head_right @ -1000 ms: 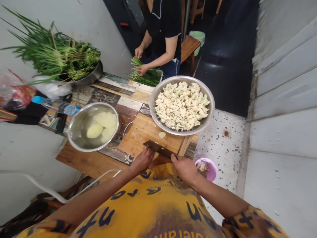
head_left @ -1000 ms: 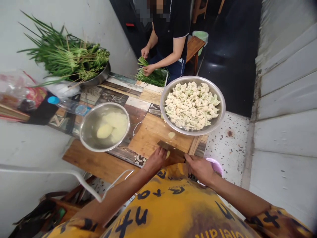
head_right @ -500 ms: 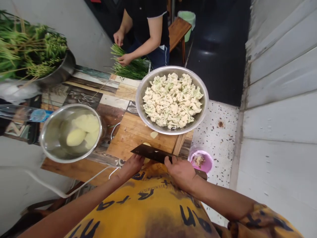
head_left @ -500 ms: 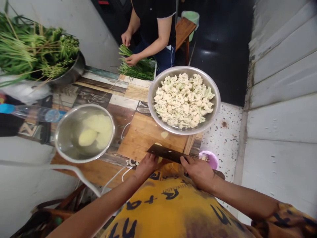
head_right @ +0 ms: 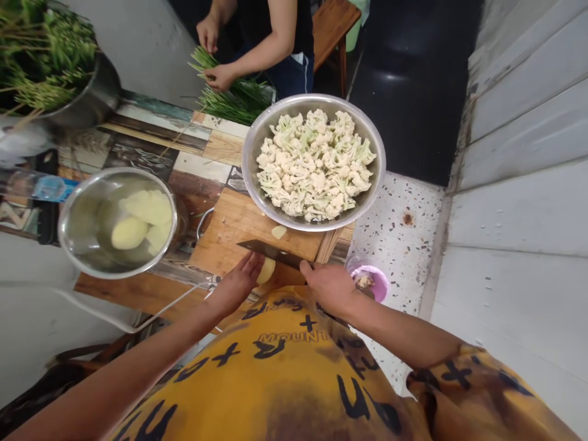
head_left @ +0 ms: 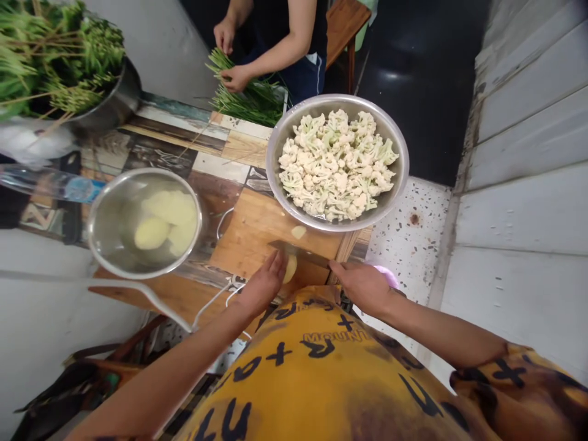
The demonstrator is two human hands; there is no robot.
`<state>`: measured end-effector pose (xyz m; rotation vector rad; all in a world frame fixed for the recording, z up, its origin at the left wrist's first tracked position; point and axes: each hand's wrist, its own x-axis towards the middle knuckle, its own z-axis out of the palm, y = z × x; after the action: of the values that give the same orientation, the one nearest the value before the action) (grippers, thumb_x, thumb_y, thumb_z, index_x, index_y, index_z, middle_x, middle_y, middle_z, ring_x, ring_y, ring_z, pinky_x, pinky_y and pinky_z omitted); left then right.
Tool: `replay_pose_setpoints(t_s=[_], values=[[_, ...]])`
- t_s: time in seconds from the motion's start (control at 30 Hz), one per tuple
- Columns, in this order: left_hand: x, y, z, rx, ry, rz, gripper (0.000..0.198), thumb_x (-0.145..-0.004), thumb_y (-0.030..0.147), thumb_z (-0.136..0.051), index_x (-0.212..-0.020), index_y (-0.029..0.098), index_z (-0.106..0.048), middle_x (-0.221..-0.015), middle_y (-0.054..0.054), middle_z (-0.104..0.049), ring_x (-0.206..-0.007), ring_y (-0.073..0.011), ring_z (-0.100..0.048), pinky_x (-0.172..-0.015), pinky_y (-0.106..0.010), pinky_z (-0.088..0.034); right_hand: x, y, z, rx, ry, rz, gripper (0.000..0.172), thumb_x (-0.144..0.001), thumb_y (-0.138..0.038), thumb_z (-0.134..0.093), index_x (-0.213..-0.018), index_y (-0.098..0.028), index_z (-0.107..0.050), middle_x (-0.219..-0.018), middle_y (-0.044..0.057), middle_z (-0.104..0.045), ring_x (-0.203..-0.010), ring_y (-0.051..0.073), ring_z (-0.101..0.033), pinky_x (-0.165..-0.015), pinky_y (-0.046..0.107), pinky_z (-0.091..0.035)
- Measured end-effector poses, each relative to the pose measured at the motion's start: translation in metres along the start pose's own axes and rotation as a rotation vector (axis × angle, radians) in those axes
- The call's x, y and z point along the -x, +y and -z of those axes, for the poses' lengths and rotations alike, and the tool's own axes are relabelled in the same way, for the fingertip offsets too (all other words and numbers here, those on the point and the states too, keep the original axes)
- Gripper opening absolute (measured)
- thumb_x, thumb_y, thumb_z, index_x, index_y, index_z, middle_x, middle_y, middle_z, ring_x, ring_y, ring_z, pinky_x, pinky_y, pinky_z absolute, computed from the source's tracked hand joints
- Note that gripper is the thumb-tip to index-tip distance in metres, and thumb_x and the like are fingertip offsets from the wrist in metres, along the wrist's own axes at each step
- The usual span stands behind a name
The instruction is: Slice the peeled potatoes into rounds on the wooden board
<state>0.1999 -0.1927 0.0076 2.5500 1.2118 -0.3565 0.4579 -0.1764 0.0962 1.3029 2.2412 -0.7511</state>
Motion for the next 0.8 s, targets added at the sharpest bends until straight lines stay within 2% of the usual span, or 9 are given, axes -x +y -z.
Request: replay_pose_setpoints(t_s=[0.17,0.27,0.37,0.6,0.8], values=[[0.001,-0.006,-0.003,0.058,0.018,-0.050,0.054,-0.082,0.008,-0.033,-0.135,0.003,-0.028,-0.142,-0.019,-0.028,-0.136,-0.0251,-0.010,-0.107,-0.040,-0.028,0.010,0.003,0.005,-0.018,-0.009,-0.010,0.040,-0.080,-0.013,-0.042,-0.119,-0.019,-0.040,-0.084,0.006,-0.066,-0.071,0.020,-0.061,-0.054,0.026,-0.037],[-0.001,-0.008,-0.006,0.062,0.007,-0.081,0.053,-0.082,0.009,-0.032,-0.134,0.000,-0.029,-0.142,-0.021,-0.028,-0.136,-0.0256,-0.010,-0.109,-0.041,-0.023,0.020,0.002,0.002,-0.039,0.003,-0.056,0.038,-0.081,-0.011,-0.040,-0.118,-0.020,-0.041,-0.079,0.006,-0.065,-0.068,0.020,-0.061,-0.052,0.026,-0.036],[-0.003,-0.009,-0.012,0.065,0.040,-0.068,0.053,-0.081,0.009,-0.032,-0.133,-0.002,-0.029,-0.141,-0.023,-0.028,-0.135,-0.0266,-0.011,-0.108,-0.042,-0.025,0.030,-0.002,-0.004,-0.053,0.024,-0.117,0.039,-0.082,-0.009,-0.036,-0.119,-0.020,-0.040,-0.076,0.006,-0.066,-0.070,0.020,-0.062,-0.053,0.025,-0.035],[-0.006,-0.012,-0.021,0.090,0.129,-0.085,0.052,-0.081,0.008,-0.032,-0.132,-0.001,-0.029,-0.139,-0.025,-0.031,-0.135,-0.0256,-0.017,-0.106,-0.043,-0.029,0.055,-0.025,-0.013,-0.056,0.119,-0.268,0.031,-0.087,-0.016,-0.035,-0.116,-0.023,-0.044,-0.072,0.005,-0.066,-0.061,0.017,-0.060,-0.051,0.024,-0.031],[-0.009,-0.011,-0.018,0.095,0.103,-0.075,0.053,-0.080,0.008,-0.035,-0.132,0.000,-0.029,-0.139,-0.026,-0.031,-0.133,-0.0257,-0.021,-0.105,-0.043,-0.028,0.061,-0.048,-0.034,-0.103,0.236,-0.360,0.030,-0.089,-0.018,-0.034,-0.115,-0.020,-0.048,-0.065,0.003,-0.065,-0.056,0.016,-0.058,-0.049,0.024,-0.029]])
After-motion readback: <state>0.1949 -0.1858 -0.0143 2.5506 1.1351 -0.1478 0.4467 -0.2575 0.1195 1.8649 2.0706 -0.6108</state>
